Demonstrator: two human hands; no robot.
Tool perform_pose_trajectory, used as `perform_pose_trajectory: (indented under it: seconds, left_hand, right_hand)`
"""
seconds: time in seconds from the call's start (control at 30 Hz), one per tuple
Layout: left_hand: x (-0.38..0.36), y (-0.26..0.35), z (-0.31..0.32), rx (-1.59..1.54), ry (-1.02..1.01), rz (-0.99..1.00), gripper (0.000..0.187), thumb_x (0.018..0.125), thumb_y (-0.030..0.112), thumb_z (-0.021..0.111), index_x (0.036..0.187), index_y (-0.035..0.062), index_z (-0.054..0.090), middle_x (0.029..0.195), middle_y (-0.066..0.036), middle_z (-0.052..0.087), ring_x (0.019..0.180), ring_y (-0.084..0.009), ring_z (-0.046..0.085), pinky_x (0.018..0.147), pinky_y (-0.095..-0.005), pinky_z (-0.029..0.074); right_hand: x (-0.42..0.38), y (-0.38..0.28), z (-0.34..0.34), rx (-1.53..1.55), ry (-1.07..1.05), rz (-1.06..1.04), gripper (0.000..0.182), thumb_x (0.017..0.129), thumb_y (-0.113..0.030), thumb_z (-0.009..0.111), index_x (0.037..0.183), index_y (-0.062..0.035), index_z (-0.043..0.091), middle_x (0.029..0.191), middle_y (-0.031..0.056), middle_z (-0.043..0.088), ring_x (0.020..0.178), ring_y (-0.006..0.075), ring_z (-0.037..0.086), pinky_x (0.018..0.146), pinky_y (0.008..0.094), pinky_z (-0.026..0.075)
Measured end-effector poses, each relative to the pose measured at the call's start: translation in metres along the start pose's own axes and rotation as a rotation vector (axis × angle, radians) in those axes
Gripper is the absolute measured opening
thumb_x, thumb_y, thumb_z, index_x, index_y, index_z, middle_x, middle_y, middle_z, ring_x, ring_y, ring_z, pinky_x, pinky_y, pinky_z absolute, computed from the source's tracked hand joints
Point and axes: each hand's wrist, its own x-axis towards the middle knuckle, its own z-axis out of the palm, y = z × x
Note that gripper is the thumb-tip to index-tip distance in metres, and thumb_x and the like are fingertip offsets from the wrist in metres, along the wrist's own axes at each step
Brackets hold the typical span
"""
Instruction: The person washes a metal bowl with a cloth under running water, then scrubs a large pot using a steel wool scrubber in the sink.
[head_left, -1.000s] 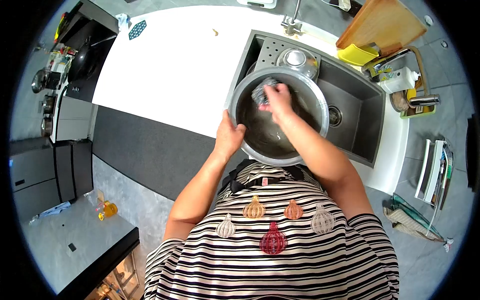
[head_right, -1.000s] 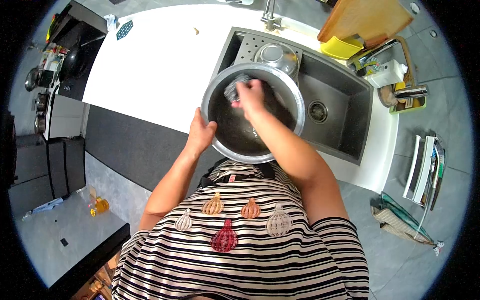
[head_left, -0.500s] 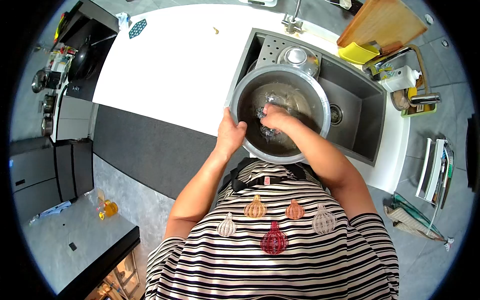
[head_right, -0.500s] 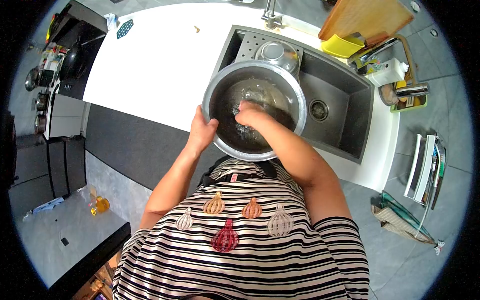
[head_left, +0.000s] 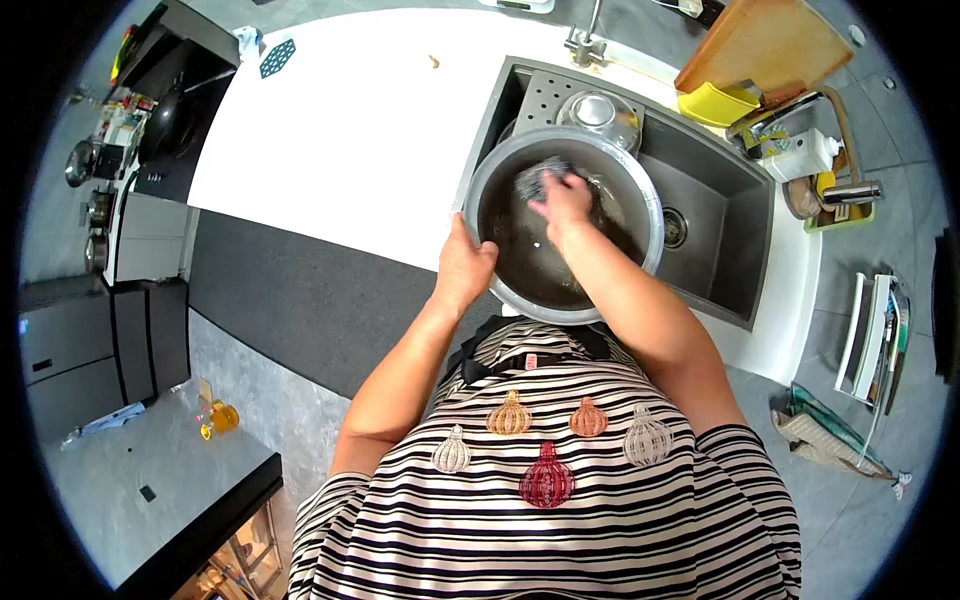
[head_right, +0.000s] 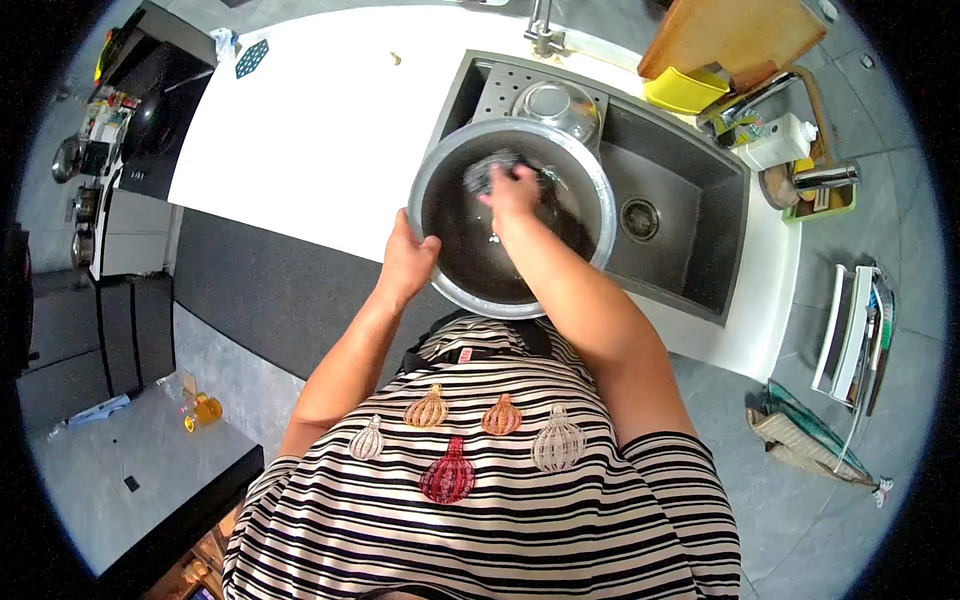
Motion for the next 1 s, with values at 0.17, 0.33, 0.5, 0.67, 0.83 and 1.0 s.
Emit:
perform_pose_trajectory:
  seconds: [0.17,0.33,0.5,0.67,0.83,1.0]
  left_hand:
    - [0.003,0.001,0.001,0.088,0.016,-0.005,0.044,0.072,0.007,0.054,0.113,-0.0053,0.043,0.094,-0.025,0.059,0.090,-0.0330,0.060,0.081,-0.0382,0.046]
    - [0.002,-0.003,0.001,0.058,0.009,0.017,0.044,0.072,0.007,0.054,0.112,-0.0055,0.043,0.094,-0.025,0.059,0.090,-0.0332,0.060,0.080,-0.0384,0.046]
    - [0.004,-0.005,0.002,0.057,0.039,0.109,0.050,0.072,0.012,0.055,0.115,-0.0081,0.039,0.088,-0.031,0.058,0.087,-0.0438,0.058,0.078,-0.0448,0.046]
    - [0.001,0.006,0.000,0.085,0.018,-0.009,0.046,0.072,0.007,0.053,0.114,-0.0061,0.042,0.098,-0.028,0.058,0.095,-0.0380,0.058,0.084,-0.0399,0.045]
    - [0.001,0.001,0.002,0.075,0.004,-0.017,0.046,0.072,0.007,0.053,0.115,-0.0054,0.042,0.099,-0.028,0.058,0.095,-0.0384,0.058,0.085,-0.0398,0.045]
    - [0.002,0.005,0.001,0.070,0.001,-0.006,0.045,0.072,0.007,0.053,0.114,-0.0054,0.042,0.099,-0.028,0.058,0.096,-0.0385,0.058,0.085,-0.0398,0.045]
  right_hand:
    - [-0.015,0.004,0.009,-0.579,-0.368,-0.037,0.035,0.073,-0.012,0.070,0.103,-0.0002,0.055,0.086,0.0112,0.061,0.069,0.0184,0.059,0.051,0.0336,0.051]
    - [-0.002,-0.016,0.004,0.106,0.166,-0.024,0.036,0.083,-0.009,0.061,0.113,-0.0058,0.042,0.107,0.0100,0.052,0.089,0.0237,0.057,0.063,0.0417,0.054]
    - [-0.022,0.001,0.010,-0.321,-0.299,0.212,0.031,0.081,-0.012,0.063,0.107,-0.0083,0.046,0.101,0.0081,0.056,0.089,0.0236,0.057,0.064,0.0437,0.053]
    - [0.002,-0.014,0.001,0.006,0.060,-0.056,0.037,0.083,-0.011,0.061,0.113,-0.0102,0.040,0.101,0.0089,0.056,0.082,0.0239,0.058,0.061,0.0416,0.052]
    - [-0.022,-0.030,-0.019,-1.135,-0.317,0.120,0.034,0.075,-0.013,0.065,0.105,-0.0097,0.049,0.099,0.0135,0.060,0.082,0.0206,0.061,0.059,0.0327,0.052]
    - [-0.049,-0.024,-0.009,-1.781,-0.735,-0.222,0.038,0.074,-0.013,0.057,0.111,-0.0051,0.052,0.115,0.0165,0.057,0.111,0.0284,0.053,0.093,0.0387,0.042]
